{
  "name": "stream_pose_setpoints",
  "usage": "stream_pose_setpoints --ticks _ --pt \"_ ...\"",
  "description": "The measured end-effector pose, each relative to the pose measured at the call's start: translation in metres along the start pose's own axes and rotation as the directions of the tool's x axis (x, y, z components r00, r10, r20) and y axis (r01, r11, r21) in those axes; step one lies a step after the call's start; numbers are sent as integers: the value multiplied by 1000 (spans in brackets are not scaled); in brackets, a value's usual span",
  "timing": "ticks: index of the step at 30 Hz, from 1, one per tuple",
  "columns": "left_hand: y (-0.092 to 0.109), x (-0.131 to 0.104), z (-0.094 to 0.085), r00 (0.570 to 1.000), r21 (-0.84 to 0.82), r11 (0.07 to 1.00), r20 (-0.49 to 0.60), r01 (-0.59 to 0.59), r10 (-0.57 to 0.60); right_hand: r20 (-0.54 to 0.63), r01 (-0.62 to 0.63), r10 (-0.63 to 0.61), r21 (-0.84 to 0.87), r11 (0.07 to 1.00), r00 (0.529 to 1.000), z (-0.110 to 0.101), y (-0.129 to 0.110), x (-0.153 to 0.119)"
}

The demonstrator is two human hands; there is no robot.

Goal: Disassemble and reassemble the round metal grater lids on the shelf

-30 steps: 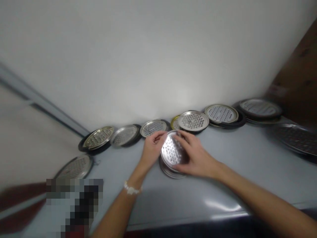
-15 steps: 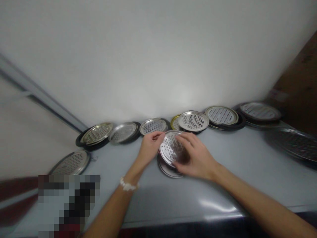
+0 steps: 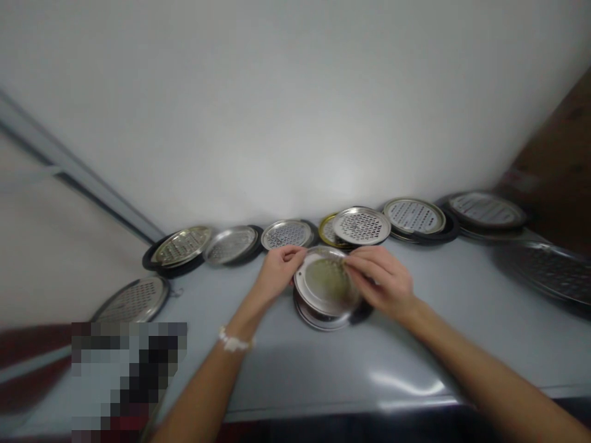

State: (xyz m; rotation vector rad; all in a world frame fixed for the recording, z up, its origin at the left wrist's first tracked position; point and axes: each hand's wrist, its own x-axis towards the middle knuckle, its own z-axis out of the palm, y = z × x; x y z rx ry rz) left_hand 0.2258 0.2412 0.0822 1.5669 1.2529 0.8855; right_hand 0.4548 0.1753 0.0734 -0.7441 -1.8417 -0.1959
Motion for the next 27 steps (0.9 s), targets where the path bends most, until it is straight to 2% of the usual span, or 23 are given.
stream_pose_setpoints --ticks 2,4,6,8,10,14,17,19,21,24,27 --pt "-1 3 -7 999 14 999 -23 -30 30 -137 -165 165 15 986 977 -3 0 4" --pt "-2 7 -15 995 46 997 -73 -69 72 -233 -337 332 18 941 914 -8 2 8" --pt "-4 12 -24 986 79 992 -134 -94 104 -267 -475 457 -1 880 848 -14 7 11" --pt "-7 16 -31 976 96 991 -187 -94 111 -267 -544 514 -45 838 815 -19 14 13" --pt "-11 19 -36 967 93 992 -233 -86 106 -263 -536 496 -113 836 828 -23 21 14" --pt "-18 25 -42 957 103 992 -271 -73 98 -200 -371 325 -265 890 924 -32 28 14" --pt "-21 25 -47 982 166 985 -173 -52 81 -83 -201 183 -369 907 980 -46 22 4" --pt "-20 23 -53 997 235 971 -47 -42 55 7 -117 132 -429 896 991 -58 15 -11" --pt "-18 18 -62 995 313 948 101 -50 19 90 -45 98 -463 885 991 -71 8 -32" --pt "-12 9 -76 956 413 905 292 -101 -27 234 -34 165 -478 877 958 -85 1 -68" --pt "-6 2 -84 923 470 860 384 -199 4 310 -90 270 -491 866 911 -88 -3 -97"
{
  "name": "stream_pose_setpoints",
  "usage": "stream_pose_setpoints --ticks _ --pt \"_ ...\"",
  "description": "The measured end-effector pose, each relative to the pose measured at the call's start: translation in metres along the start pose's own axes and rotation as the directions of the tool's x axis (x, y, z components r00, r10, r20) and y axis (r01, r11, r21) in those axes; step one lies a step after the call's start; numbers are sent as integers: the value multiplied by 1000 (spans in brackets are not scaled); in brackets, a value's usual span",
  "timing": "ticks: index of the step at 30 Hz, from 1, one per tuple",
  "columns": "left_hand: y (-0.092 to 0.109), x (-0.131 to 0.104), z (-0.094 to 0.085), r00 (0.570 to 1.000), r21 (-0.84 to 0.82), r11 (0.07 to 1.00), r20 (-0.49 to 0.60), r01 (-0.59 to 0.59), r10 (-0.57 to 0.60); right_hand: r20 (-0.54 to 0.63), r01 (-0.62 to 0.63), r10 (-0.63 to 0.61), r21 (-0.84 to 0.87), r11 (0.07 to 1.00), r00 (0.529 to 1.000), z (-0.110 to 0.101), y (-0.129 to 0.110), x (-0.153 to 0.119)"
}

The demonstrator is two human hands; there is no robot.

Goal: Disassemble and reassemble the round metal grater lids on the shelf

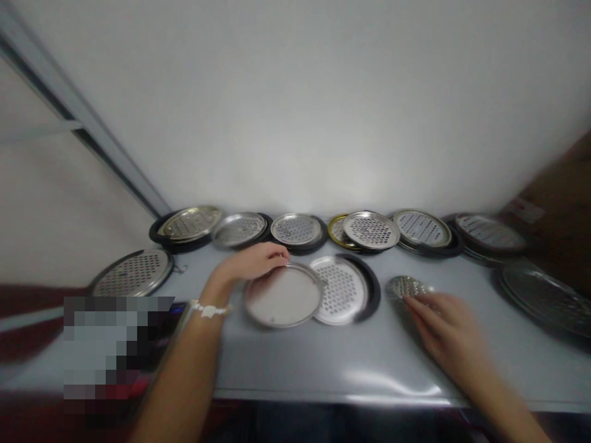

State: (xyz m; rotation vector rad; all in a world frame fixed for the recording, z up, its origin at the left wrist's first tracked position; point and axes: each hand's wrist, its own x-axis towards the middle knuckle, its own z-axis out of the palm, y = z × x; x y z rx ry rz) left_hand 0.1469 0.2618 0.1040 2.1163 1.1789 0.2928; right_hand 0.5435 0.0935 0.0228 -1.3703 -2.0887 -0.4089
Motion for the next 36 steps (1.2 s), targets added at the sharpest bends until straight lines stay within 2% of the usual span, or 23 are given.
stream_pose_setpoints --ticks 3,8,12,16,21,24,29,32,36 --pt "3 -2 -1 998 41 998 45 -54 52 87 -41 40 8 999 995 8 -1 -13" --pt "-2 2 8 990 3 996 115 -87 86 139 -67 59 53 996 989 12 -6 -12" --pt "-5 3 11 991 -56 994 96 -93 98 125 -102 87 113 988 988 10 -21 -3" --pt "-2 0 8 995 -42 995 54 -85 88 100 -151 134 189 970 986 6 -47 9" --pt "0 2 9 998 16 998 19 -60 60 193 -105 70 174 979 979 11 -68 25" --pt "-1 4 11 996 18 997 39 -78 77 208 -124 97 120 985 973 15 -65 28" --pt "2 4 13 991 0 994 76 -108 108 189 -151 136 67 986 972 14 -48 21" --pt "7 5 17 994 -19 995 48 -98 99 195 -142 127 63 988 972 11 -39 16" --pt "14 12 33 994 -15 994 -22 -104 104 198 -145 128 76 986 972 9 -34 12"
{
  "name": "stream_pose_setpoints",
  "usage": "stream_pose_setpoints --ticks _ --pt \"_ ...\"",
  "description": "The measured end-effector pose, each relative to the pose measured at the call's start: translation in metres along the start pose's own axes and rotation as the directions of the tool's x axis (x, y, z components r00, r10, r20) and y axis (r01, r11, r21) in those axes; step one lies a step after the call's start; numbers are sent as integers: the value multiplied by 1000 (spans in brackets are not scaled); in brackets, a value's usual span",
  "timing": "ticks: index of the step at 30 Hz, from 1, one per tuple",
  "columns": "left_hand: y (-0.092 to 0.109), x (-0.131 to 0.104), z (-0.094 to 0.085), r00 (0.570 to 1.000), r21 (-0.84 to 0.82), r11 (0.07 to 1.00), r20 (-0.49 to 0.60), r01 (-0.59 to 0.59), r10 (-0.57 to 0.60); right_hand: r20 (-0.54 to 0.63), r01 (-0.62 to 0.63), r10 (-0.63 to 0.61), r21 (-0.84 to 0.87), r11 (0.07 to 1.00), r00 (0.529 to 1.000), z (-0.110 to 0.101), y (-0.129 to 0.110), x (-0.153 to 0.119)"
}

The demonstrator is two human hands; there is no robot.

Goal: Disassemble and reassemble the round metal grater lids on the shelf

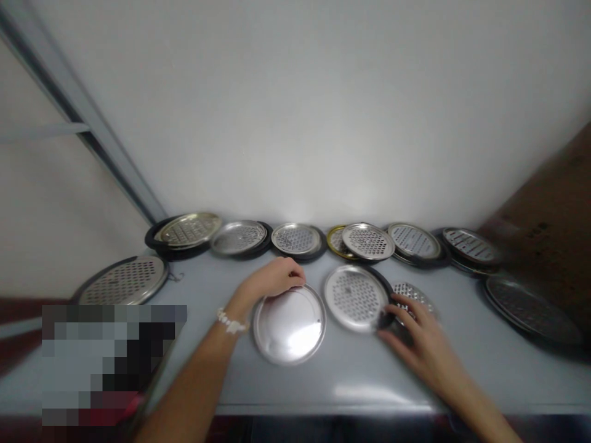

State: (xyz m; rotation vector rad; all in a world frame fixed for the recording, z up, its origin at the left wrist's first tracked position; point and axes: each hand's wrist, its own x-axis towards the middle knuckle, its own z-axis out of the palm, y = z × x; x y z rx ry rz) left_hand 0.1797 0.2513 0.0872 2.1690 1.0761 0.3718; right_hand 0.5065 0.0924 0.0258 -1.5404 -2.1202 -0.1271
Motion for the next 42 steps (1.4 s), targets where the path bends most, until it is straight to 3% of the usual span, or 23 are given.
stream_pose_setpoints --ticks 5,14,19,30,33,37,42 --pt "5 10 25 992 37 998 -106 -57 61 -8 -13 13 25 1000 1000 -2 3 -3" --pt "17 16 54 964 110 993 -254 -46 73 0 -33 33 44 998 999 -2 2 -11" --pt "24 18 70 961 130 989 -254 -75 107 10 -28 27 58 998 1000 -1 0 -11" --pt "28 21 58 956 24 1000 -294 17 -10 -12 -70 71 60 996 997 0 -1 -13" --pt "27 21 56 961 -28 999 -277 -19 11 -71 -116 123 89 989 990 0 0 -14" --pt "21 19 46 956 44 999 -294 13 0 -207 -208 216 58 976 954 2 6 -15" --pt "13 14 35 993 168 985 -120 32 -12 -188 -230 225 -6 973 956 6 12 -14"
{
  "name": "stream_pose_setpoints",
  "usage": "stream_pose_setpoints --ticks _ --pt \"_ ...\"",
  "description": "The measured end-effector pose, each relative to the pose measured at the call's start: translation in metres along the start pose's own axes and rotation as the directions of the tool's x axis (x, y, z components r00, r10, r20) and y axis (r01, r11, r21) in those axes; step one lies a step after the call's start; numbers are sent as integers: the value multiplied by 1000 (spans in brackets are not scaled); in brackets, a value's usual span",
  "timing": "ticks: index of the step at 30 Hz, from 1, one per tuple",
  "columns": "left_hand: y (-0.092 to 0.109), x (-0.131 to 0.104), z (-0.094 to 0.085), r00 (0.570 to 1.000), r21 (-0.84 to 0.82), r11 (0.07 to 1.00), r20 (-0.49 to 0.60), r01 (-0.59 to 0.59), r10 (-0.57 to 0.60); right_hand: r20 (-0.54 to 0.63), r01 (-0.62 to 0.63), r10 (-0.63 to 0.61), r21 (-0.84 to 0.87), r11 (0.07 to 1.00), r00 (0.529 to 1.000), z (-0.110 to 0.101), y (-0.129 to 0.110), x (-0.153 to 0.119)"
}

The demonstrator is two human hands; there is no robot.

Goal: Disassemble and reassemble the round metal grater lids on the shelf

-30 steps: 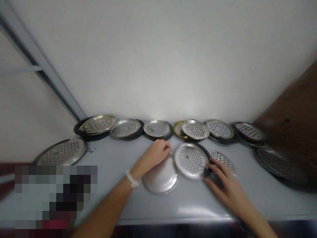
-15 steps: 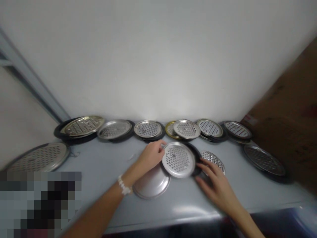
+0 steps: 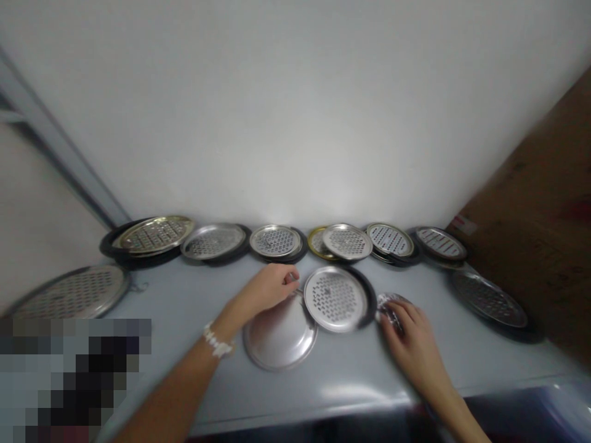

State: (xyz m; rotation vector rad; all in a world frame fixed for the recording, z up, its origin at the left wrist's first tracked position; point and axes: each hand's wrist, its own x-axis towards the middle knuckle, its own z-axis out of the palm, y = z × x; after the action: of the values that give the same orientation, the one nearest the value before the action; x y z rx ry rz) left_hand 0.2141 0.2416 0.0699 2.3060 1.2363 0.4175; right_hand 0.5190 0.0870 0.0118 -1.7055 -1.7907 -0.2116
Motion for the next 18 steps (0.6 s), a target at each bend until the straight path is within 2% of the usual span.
stream_pose_setpoints --ticks 2,8,15,18 --pt "-1 -2 -1 999 49 999 27 18 -20 18 -16 17 -33 999 1000 1 1 0" --pt "5 -4 1 995 153 985 -56 85 -77 14 -45 47 -93 995 999 0 -1 0" --pt "17 -2 18 998 -83 997 -56 4 -9 14 -31 32 -86 996 999 0 -2 1" --pt "15 0 19 998 -92 996 -64 -7 1 1 -26 27 -81 996 1000 1 -2 1"
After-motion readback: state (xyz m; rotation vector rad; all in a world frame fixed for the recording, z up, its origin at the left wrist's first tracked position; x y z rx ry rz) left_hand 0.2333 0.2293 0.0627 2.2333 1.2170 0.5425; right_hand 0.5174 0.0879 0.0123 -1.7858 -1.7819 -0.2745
